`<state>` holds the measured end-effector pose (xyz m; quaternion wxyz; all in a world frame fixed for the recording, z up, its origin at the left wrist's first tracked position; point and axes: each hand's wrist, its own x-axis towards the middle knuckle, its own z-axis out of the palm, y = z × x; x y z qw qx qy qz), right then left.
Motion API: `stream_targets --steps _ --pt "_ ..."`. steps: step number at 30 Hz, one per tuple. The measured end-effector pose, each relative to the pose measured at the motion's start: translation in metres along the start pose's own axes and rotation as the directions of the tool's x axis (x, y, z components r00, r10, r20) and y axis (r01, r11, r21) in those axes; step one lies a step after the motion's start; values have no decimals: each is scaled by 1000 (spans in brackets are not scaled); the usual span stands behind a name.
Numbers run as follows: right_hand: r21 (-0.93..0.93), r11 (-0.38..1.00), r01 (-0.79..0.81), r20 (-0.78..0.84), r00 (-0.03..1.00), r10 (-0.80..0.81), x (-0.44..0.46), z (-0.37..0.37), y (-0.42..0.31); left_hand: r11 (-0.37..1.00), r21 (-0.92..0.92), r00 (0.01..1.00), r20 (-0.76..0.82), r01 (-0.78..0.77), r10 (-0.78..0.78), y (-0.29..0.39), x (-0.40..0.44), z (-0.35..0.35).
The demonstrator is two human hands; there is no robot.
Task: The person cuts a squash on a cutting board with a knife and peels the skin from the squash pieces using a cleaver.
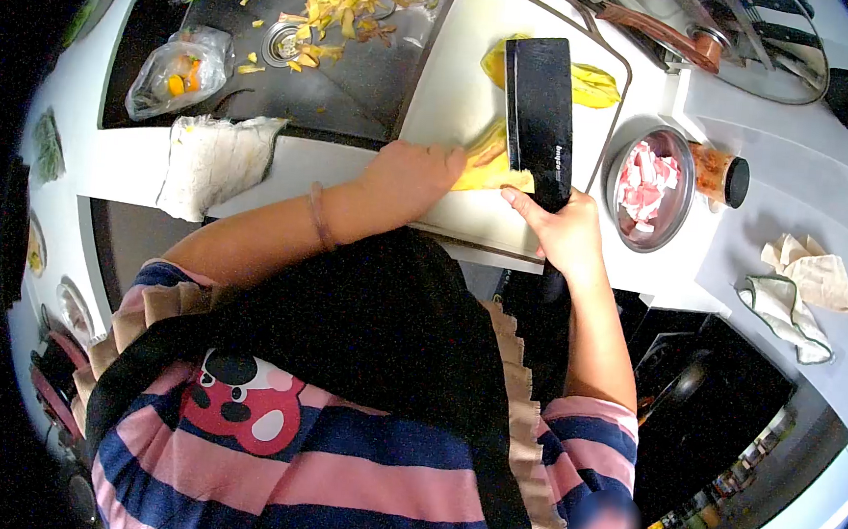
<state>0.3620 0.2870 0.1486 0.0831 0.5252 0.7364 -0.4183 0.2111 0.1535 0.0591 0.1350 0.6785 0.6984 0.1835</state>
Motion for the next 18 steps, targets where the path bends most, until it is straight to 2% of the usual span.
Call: stream_targets --steps 2,6,8,9,12,15,17,18 --pt "-96 995 -18 82 996 26 2 -6 -8 1000 2 1000 0 3 -3 0 0 1" --pt "-130 991 -5 105 994 19 4 -4 -8 1000 4 999 18 31 -31 -1 0 1" --pt "55 998 1 -1 1000 -1 -2 8 -3 998 -38 998 38 57 -55 -1 0 -1" --pt "76 996 -42 -12 999 44 -6 11 -6 997 -40 998 32 63 -61 -2 1 -1" --pt "129 991 -28 -28 999 32 -5 11 -5 998 -35 999 28 43 -42 0 0 2" --pt "-86 996 -30 94 995 38 2 -3 -16 998 -17 997 51 57 -56 1 1 4" --pt "-101 995 -18 93 995 28 1 -3 -22 997 -20 997 11 74 -73 0 0 6" --pt "-19 1000 -21 56 998 22 -2 2 -21 997 -19 997 9 75 -75 0 0 6"
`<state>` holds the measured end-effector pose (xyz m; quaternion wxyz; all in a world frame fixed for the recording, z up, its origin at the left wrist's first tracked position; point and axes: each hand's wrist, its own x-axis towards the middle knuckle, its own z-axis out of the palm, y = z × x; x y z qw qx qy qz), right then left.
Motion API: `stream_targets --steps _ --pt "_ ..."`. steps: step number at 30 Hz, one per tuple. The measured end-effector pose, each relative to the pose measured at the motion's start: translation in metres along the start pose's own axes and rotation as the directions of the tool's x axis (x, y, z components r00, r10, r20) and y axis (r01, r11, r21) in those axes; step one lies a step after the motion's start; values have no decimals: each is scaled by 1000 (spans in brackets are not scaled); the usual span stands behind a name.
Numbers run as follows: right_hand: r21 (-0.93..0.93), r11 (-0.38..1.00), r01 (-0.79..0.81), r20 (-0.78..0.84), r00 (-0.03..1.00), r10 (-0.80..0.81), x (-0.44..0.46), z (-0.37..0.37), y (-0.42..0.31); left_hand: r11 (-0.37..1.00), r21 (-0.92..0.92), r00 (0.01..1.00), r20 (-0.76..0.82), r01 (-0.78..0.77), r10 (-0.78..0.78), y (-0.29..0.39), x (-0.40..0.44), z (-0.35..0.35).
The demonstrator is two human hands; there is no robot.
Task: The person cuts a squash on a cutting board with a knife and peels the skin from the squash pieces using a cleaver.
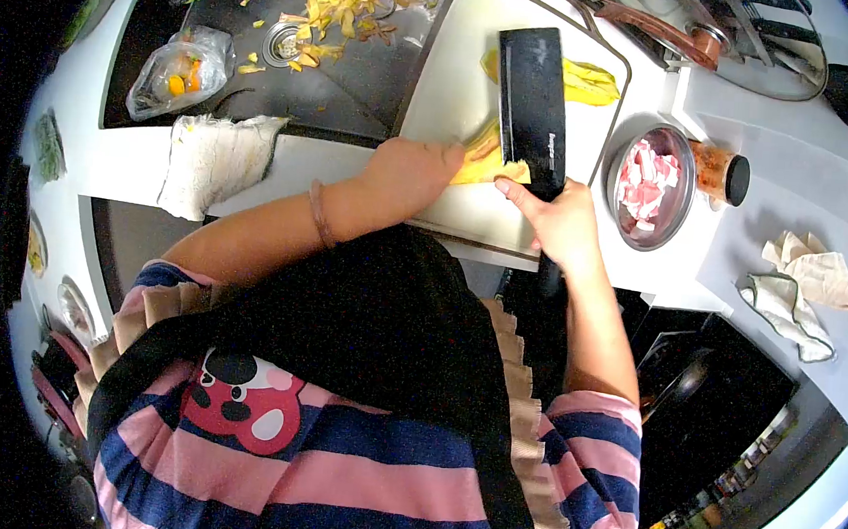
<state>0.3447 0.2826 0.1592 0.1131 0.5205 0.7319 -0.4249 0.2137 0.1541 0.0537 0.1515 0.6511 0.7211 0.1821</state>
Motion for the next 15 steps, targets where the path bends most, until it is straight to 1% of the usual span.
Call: stream_targets --steps 1,2,3,5,6,8,9,11,12,13,15 --pt "79 997 7 -37 999 -4 -2 7 4 1000 8 1000 -13 -17 17 -1 0 0" --pt "120 992 -27 -63 997 34 -3 13 11 999 16 999 -25 -32 33 -1 -1 -1" --pt "158 987 -9 -127 991 29 -3 21 18 1000 17 999 -29 -26 27 -1 -1 -2" --pt "180 984 -1 -133 991 25 -2 24 24 998 28 998 -34 -57 58 1 -2 -5" --pt "183 983 -4 -133 991 29 -2 21 21 998 27 998 -31 -60 61 1 -2 -4" --pt "93 995 -38 -45 998 43 -2 12 10 1000 20 1000 -15 -23 23 2 -1 -2" --pt "98 994 -41 -49 998 46 -2 13 13 999 21 1000 -12 -29 29 3 -1 -1" --pt "112 993 -45 -114 992 57 1 19 20 1000 17 1000 -19 -15 15 2 0 2" --pt "159 987 -39 -148 987 63 -2 23 20 1000 16 1000 -25 -10 11 3 1 0" --pt "151 988 -37 -145 988 59 -4 26 19 1000 12 1000 -20 -19 19 3 0 -2" --pt "97 995 -19 -243 969 42 -8 30 18 1000 4 1000 -12 -24 25 4 -2 -1"
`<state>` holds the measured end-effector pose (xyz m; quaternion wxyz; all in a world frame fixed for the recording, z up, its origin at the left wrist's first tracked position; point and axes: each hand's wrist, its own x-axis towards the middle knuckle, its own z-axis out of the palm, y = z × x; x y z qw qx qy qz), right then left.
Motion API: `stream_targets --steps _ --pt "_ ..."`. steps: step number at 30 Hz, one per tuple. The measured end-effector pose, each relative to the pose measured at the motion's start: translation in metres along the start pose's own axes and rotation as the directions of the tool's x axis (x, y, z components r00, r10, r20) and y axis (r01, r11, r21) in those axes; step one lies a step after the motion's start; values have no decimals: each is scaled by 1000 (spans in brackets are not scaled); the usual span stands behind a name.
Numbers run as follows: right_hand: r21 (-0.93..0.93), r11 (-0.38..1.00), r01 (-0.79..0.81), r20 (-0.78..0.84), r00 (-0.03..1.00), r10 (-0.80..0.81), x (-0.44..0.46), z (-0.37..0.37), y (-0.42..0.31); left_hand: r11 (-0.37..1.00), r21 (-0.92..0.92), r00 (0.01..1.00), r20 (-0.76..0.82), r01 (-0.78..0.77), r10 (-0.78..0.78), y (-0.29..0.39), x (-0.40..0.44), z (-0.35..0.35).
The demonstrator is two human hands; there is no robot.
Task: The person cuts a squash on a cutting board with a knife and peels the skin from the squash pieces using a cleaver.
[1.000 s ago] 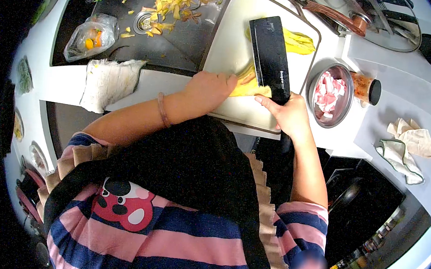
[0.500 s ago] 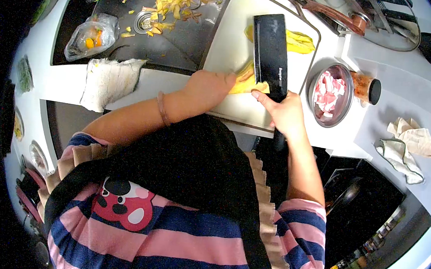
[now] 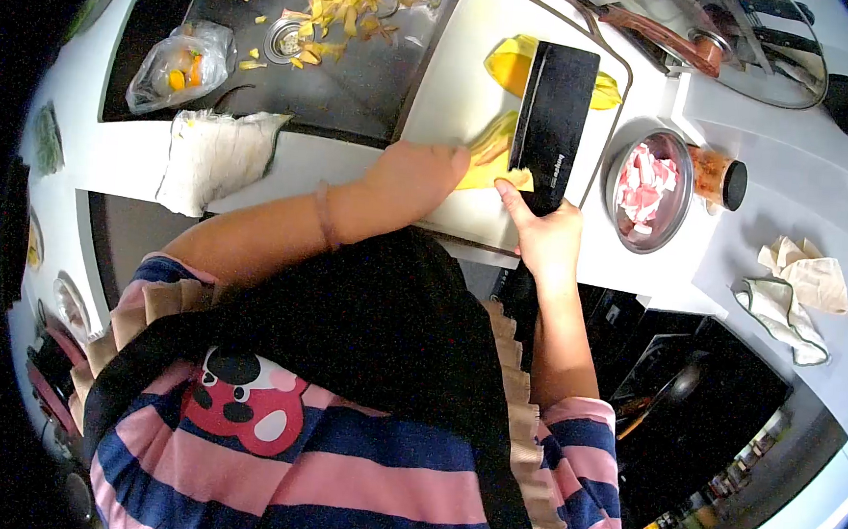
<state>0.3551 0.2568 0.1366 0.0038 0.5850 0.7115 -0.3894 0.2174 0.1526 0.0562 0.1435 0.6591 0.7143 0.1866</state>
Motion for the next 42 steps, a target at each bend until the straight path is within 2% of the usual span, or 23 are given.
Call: stream_targets --steps 1,2,3,5,6,8,12,14,15,16,18,26,28,30,32,34,36,38,42 --pt "-75 997 -13 12 1000 14 -2 -3 -5 1000 -3 1000 2 -9 9 -1 0 2" --pt "-74 997 -14 7 1000 15 0 -1 1 1000 -5 1000 1 -21 21 -1 1 3" --pt "-128 980 150 -55 986 -158 3 2 12 1000 -6 1000 0 -26 26 -1 2 2" --pt "-250 899 360 -159 901 -404 7 8 22 1000 -10 1000 -16 13 -13 -2 2 1" --pt "-250 898 362 -155 901 -406 5 9 21 1000 -11 1000 -16 16 -17 -2 1 1" --pt "-429 800 420 -203 818 -538 3 10 20 1000 -14 1000 -14 -8 8 -5 0 0" --pt "-552 719 423 -173 785 -595 8 12 31 1000 7 1000 21 -20 20 -7 2 -1" --pt "-329 819 470 -191 816 -545 12 13 33 1000 11 1000 1 -29 29 -8 0 -1" --pt "-130 947 294 -131 941 -311 3 11 16 1000 10 1000 1 -29 29 -7 -1 -1" --pt "-131 947 294 -130 942 -310 2 8 12 1000 10 1000 -4 -30 30 -7 -1 -3" --pt "108 994 8 20 1000 -11 2 5 10 1000 7 1000 -9 -30 30 -5 0 -2" --pt "26 1000 5 91 996 -7 3 -1 1 999 4 999 -25 -32 32 -4 1 0" --pt "124 992 17 11 1000 -19 2 8 9 999 0 999 -17 -35 35 -5 2 -3" --pt "151 988 31 4 999 -32 3 9 14 999 -8 999 -4 -33 33 -5 1 -3" --pt "67 998 -13 54 999 9 3 3 7 999 20 999 -28 -36 36 -2 0 -3" --pt "30 999 13 109 994 -17 4 -4 -3 1000 11 1000 -9 -20 20 -1 1 -4" --pt "14 1000 -11 94 996 10 7 -2 -1 1000 4 1000 4 4 -4 -1 2 -2" --pt "181 984 -8 44 999 -1 3 10 5 1000 1 1000 -17 12 -12 -5 2 5" --pt "157 988 -11 44 999 4 0 10 3 1000 -22 1000 -23 -12 11 -5 1 2"
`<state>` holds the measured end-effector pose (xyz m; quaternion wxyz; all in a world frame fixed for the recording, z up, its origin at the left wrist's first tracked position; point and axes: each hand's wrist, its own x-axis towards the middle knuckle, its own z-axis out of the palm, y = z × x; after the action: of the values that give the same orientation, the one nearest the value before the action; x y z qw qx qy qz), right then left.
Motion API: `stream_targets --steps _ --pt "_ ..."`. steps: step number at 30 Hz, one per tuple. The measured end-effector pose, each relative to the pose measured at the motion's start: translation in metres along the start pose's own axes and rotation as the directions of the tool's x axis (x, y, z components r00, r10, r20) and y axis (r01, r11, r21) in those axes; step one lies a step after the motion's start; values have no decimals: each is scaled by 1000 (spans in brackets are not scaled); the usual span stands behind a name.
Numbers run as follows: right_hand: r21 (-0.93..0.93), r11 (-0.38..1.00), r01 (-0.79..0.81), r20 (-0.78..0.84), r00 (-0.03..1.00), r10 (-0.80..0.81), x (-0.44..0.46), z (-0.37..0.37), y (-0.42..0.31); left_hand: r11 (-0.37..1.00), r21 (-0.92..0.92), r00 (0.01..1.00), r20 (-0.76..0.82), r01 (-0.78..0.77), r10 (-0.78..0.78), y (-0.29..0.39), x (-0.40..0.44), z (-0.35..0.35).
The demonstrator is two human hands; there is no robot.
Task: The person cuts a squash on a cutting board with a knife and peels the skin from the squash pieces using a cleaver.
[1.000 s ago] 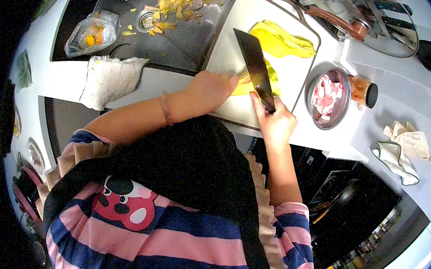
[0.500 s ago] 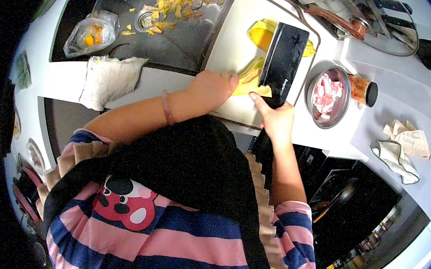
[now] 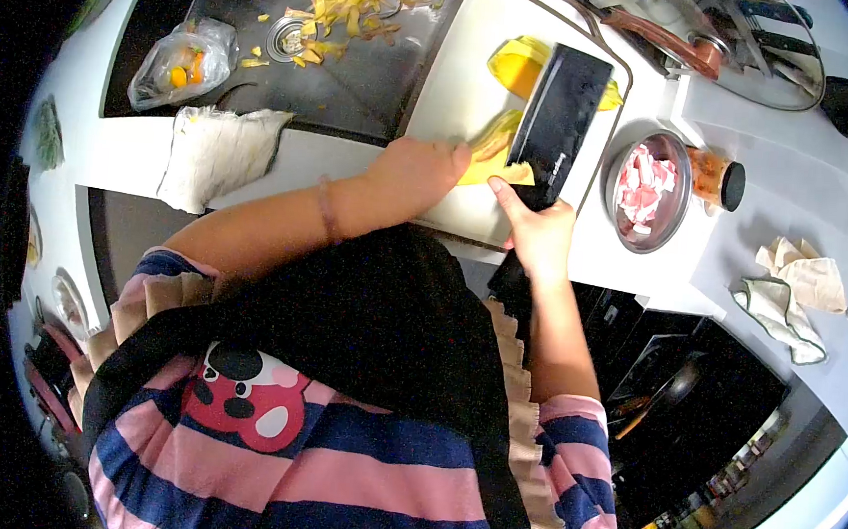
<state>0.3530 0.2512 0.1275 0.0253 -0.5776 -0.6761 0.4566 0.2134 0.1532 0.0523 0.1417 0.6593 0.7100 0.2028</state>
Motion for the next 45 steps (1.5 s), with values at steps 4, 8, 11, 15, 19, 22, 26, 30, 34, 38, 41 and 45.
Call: stream_targets --steps 4,8,11,15,19,22,26,30,34,38,41,45 --pt "17 999 37 8 999 -37 4 2 -2 1000 10 1000 15 -3 3 1 0 0" --pt "185 983 6 -107 994 14 0 20 9 1000 -7 1000 10 9 -9 1 -1 -2" --pt "138 990 -20 -76 997 30 -2 15 7 999 -4 999 -20 -39 39 3 -2 -5" --pt "219 975 -41 -103 993 65 -5 15 10 1000 -6 1000 -24 -10 10 8 -1 10" --pt "271 955 -123 -45 989 140 -10 9 1 994 105 996 -83 -14 22 16 0 13" --pt "223 965 -140 -15 989 147 -14 15 -15 993 113 996 -83 -26 36 15 -1 8" --pt "212 977 36 -78 997 -20 -16 3 -46 999 -11 991 -128 -36 34 2 -1 13" --pt "-22 953 301 -39 953 -301 -14 9 -103 998 -50 989 -146 -39 31 -1 -2 6" --pt "-196 842 503 106 864 -492 -6 51 -131 973 -146 945 -300 -180 130 -14 4 29" --pt "-80 822 564 148 822 -549 -7 73 -137 860 -441 874 -486 -256 11 -18 5 45" --pt "222 869 442 130 870 -475 -10 58 -138 966 -245 991 -119 -88 60 -15 -6 18" --pt "344 886 309 71 933 -353 -8 21 -121 986 -168 999 -39 14 -21 -14 -6 2"
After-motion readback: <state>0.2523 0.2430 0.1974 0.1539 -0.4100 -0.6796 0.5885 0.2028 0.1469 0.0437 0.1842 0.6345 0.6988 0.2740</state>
